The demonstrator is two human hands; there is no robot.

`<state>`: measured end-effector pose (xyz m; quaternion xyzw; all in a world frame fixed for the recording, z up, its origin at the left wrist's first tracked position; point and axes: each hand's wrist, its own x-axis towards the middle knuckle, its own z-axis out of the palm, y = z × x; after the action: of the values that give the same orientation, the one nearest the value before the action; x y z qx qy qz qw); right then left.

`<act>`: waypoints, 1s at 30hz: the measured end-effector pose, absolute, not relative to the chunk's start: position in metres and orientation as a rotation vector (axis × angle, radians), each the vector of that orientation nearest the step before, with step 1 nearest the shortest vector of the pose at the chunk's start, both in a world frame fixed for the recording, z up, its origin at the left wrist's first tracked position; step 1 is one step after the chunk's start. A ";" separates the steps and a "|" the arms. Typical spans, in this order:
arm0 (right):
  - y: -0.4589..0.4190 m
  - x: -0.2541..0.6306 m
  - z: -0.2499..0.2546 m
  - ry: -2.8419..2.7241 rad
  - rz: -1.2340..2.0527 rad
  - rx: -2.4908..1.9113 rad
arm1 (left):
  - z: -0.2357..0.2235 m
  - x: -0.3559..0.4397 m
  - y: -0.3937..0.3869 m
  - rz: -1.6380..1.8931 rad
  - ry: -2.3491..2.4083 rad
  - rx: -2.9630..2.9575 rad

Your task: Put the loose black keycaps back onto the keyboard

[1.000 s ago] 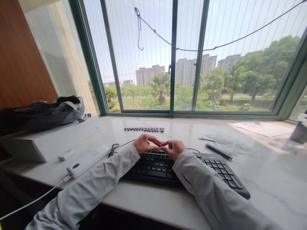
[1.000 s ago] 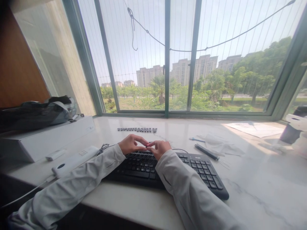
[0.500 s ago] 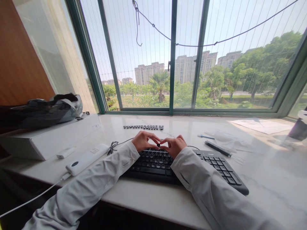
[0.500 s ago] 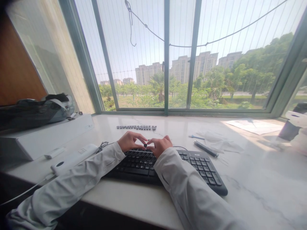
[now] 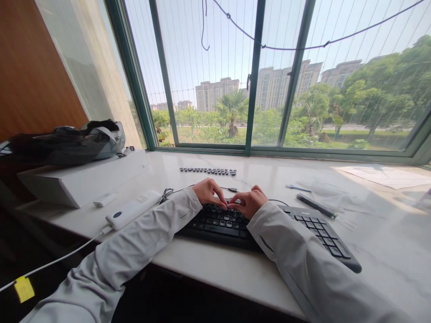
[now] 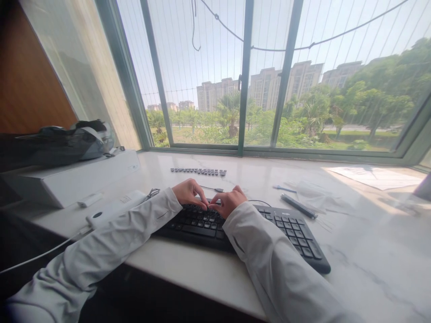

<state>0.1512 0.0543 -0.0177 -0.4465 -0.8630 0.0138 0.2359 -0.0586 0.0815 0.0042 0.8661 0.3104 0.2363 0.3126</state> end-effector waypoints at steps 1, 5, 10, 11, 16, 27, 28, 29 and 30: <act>0.054 0.151 -0.018 -2.374 0.052 -1.233 | 0.004 -0.059 0.082 0.621 0.813 2.291; 0.055 0.151 -0.018 -2.404 0.124 -1.232 | 0.000 -0.058 0.083 0.595 0.818 2.310; 0.057 0.153 -0.020 -2.390 0.268 -1.226 | -0.002 -0.056 0.082 0.652 0.839 2.281; 0.057 0.153 -0.019 -2.377 0.301 -1.239 | -0.002 -0.056 0.081 0.656 0.843 2.276; 0.055 0.152 -0.015 -2.374 0.477 -1.316 | 0.000 -0.056 0.080 0.667 0.822 2.278; 0.057 0.150 -0.022 -2.375 0.475 -1.248 | 0.010 -0.063 0.082 0.441 0.720 2.376; 0.057 0.150 -0.022 -2.375 0.466 -1.240 | 0.011 -0.063 0.082 0.428 0.722 2.388; 0.057 0.150 -0.022 -2.376 0.459 -1.235 | 0.011 -0.064 0.082 0.421 0.725 2.398; 0.057 0.150 -0.022 -2.379 0.452 -1.233 | 0.010 -0.064 0.082 0.419 0.727 2.405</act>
<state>0.1502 0.0573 -0.0220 -0.4434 -0.8559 0.1627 0.2107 -0.0637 0.0818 0.0104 0.9028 0.2728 0.1572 0.2931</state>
